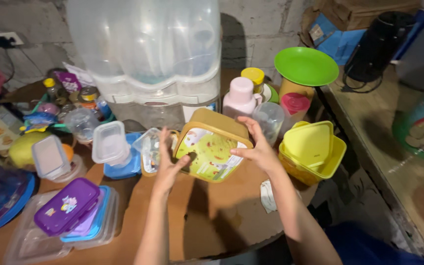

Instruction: The person opens and closes several plastic food storage containers, then stacks them by size and color on a cluttered table. The person handles containers with different lids and shapes, aligning them into neat piles.

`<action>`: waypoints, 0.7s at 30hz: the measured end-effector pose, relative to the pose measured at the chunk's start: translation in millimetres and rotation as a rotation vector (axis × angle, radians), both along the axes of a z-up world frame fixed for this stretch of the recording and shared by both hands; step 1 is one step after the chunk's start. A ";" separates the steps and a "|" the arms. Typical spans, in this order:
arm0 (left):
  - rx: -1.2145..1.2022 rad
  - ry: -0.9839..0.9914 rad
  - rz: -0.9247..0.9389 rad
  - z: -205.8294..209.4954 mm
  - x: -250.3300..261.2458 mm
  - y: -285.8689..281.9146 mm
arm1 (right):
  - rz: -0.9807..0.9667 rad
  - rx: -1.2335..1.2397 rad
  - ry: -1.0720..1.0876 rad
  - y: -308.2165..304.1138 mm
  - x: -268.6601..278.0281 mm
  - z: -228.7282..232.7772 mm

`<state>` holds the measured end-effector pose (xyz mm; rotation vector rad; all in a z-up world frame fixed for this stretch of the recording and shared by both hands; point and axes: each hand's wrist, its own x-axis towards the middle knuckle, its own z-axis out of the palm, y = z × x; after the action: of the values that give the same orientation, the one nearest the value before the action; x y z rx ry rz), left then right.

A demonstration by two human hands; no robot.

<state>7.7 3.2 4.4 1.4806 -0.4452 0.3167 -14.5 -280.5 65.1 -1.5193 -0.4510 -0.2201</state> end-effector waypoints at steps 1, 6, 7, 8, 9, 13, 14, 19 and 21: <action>0.000 -0.016 -0.031 9.8 -4.5 0.4 | 0.027 -0.004 -0.001 2.9 -1.8 2.7; -0.012 0.117 -0.166 38.8 -24.2 2.4 | 0.136 -0.133 0.056 8.7 -7.5 16.9; -0.030 0.063 -0.144 40.2 -25.9 3.5 | 0.142 -0.157 0.056 10.2 -7.5 17.6; -0.046 0.010 -0.121 40.1 -26.5 4.6 | 0.149 -0.181 0.054 11.9 -6.8 17.3; -0.062 -0.043 -0.102 38.5 -26.5 4.8 | 0.145 -0.149 -0.005 14.8 -4.5 15.8; -0.112 -0.066 0.032 28.9 -21.8 4.0 | 0.222 0.128 -0.010 31.6 5.9 3.3; -0.122 -0.099 0.054 25.8 -21.7 0.2 | 0.265 0.234 0.048 35.7 7.9 0.2; -0.142 -0.150 0.093 22.8 -28.0 -8.1 | 0.069 0.117 -0.035 44.2 12.9 -4.3; -0.127 -0.150 0.102 28.8 -32.8 -8.6 | 0.039 0.087 -0.056 43.1 12.3 -0.8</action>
<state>-25.1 -5.3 33.1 1.3627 -0.4610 0.5302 -2.1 -237.4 64.3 -1.4205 -0.5092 -0.2491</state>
